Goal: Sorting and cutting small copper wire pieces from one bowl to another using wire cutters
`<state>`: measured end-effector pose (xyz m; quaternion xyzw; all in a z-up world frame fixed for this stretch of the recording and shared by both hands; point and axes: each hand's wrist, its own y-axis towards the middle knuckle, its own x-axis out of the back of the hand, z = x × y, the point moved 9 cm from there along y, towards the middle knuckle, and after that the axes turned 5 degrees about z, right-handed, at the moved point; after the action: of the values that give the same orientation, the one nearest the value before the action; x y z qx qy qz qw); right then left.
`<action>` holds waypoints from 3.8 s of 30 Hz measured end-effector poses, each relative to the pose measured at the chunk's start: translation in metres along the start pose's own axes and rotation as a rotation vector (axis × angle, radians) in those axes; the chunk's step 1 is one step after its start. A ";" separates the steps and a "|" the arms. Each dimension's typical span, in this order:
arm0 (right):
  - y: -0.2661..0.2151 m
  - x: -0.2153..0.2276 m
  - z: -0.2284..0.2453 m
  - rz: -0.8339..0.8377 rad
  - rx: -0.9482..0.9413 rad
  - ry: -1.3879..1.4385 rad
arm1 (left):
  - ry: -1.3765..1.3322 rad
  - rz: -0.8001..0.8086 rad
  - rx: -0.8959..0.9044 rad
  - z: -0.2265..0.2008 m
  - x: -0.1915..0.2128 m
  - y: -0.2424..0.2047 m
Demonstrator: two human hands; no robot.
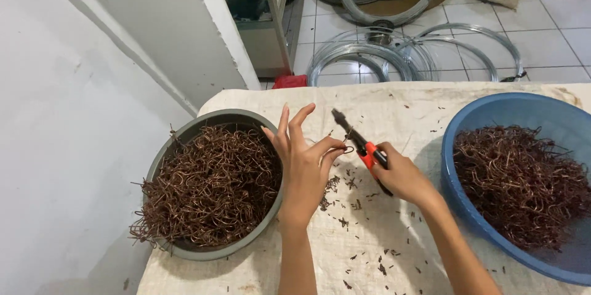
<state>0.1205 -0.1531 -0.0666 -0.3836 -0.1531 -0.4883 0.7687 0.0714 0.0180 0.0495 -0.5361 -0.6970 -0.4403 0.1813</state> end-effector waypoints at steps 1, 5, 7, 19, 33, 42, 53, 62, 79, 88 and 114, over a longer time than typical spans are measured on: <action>0.011 -0.007 -0.017 0.005 0.000 -0.003 | 0.000 -0.001 0.006 0.001 0.001 0.000; 0.062 -0.019 -0.079 -0.078 0.105 0.123 | 0.014 -0.002 0.028 0.004 0.001 0.003; 0.068 -0.027 -0.098 -0.109 0.116 0.191 | 0.036 0.003 0.047 0.007 0.001 0.002; 0.080 -0.061 -0.113 -0.112 0.315 0.274 | 0.034 -0.033 0.025 0.014 0.001 -0.001; 0.069 -0.037 -0.074 -0.529 0.551 0.279 | 0.006 -0.137 0.002 0.019 0.003 0.001; 0.046 -0.023 -0.066 -0.600 0.532 0.126 | 0.122 -0.166 0.020 0.017 0.001 0.007; 0.058 -0.030 -0.073 -0.619 0.539 0.103 | 0.152 -0.156 -0.065 0.007 -0.012 0.008; 0.060 -0.032 -0.075 -0.594 0.530 0.067 | 0.158 -0.111 -0.054 0.006 -0.012 0.009; 0.076 -0.048 -0.100 -0.430 0.405 0.046 | 0.073 -0.034 -0.086 0.011 -0.011 0.006; 0.068 -0.046 -0.109 -0.400 0.231 -0.049 | 0.113 -0.008 -0.017 0.029 -0.018 0.006; -0.010 0.012 0.040 -0.291 0.365 0.111 | 0.050 0.015 0.007 0.017 -0.027 0.007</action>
<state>0.1233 -0.1333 -0.0281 -0.1847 -0.2501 -0.5783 0.7542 0.0914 0.0158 0.0233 -0.5297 -0.6898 -0.4494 0.2039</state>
